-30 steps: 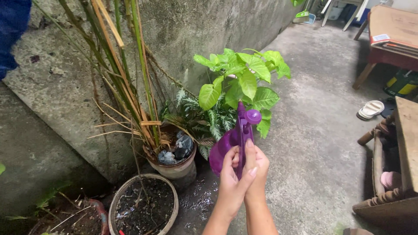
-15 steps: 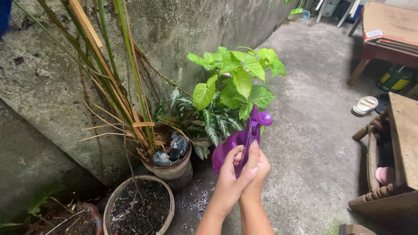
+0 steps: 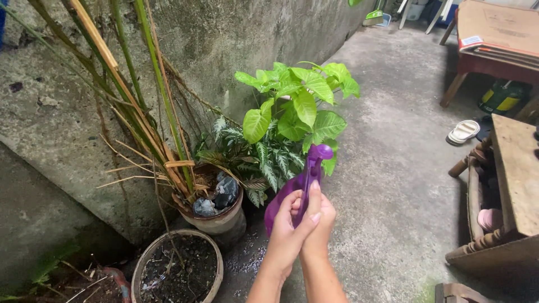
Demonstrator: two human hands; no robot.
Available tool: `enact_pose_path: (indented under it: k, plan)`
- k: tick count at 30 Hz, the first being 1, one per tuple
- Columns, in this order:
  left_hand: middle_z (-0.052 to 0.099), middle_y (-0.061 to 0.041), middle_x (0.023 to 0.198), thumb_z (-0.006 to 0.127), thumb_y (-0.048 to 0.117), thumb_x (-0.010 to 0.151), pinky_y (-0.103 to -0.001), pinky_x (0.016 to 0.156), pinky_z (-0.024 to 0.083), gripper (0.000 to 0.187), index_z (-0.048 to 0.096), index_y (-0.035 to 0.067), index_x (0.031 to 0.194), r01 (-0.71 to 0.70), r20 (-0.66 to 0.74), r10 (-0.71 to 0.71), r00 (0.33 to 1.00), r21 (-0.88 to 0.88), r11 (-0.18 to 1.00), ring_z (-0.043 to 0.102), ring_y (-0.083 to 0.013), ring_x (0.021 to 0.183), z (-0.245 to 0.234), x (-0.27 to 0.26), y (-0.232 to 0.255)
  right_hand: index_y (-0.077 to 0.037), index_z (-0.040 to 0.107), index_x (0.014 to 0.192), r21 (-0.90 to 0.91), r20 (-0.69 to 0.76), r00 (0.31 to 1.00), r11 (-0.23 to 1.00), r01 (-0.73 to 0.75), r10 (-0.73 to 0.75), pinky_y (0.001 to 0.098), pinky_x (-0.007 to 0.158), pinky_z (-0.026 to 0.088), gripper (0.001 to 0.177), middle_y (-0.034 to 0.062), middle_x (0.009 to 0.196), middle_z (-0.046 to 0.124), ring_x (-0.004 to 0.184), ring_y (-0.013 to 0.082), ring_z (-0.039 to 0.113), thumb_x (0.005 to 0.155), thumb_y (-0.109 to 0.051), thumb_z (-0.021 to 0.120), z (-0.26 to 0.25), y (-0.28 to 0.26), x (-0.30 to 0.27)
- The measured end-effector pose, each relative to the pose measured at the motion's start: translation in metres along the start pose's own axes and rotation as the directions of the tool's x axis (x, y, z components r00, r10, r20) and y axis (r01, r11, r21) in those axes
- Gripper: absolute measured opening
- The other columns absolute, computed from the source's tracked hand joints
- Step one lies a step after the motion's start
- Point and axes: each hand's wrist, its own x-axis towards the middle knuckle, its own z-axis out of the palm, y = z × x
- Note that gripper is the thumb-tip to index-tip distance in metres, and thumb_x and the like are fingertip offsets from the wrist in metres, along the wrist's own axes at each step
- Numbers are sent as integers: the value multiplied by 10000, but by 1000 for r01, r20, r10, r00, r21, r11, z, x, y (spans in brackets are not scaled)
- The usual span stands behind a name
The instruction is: Watering several potted plants in an outdoor or semi-outdoor walkway using a purple spray bottle.
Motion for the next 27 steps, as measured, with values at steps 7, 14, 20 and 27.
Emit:
enact_pose_path:
  k: [7,14,20,27]
  plan:
    - [609,-69,1243,763,175,838,-310,1054,454,670,478,40,1429,-121,-2,121,993,-66,990,582,-160,1183,4,-4,-5,-61,648,797,24,20,999,999,25,-26,242,507,460,434,-4,642,612,529,78,545,1025,-417,549,0,-4,-1]
    - [631,-42,1171,778,212,821,-290,987,483,649,536,50,1401,-14,24,13,1000,44,999,596,-130,1087,-1,1,-9,-55,616,789,40,-66,997,998,-40,43,262,498,481,458,18,646,618,515,102,563,1023,-443,546,-7,3,-2]
    - [634,-23,1094,771,226,836,-259,900,520,581,585,49,1356,124,-23,-125,992,-24,992,606,-110,995,-5,4,-30,-28,638,744,-62,-119,989,994,-92,84,293,487,503,491,43,629,639,509,135,591,999,-437,542,-16,23,3]
    - [628,-24,1079,745,168,857,-261,886,514,512,598,37,1330,64,-76,-70,995,-73,995,594,-111,978,-2,-4,-27,-28,649,761,-77,-32,997,994,-72,69,278,492,493,491,32,631,633,512,120,581,1003,-447,567,-16,25,2]
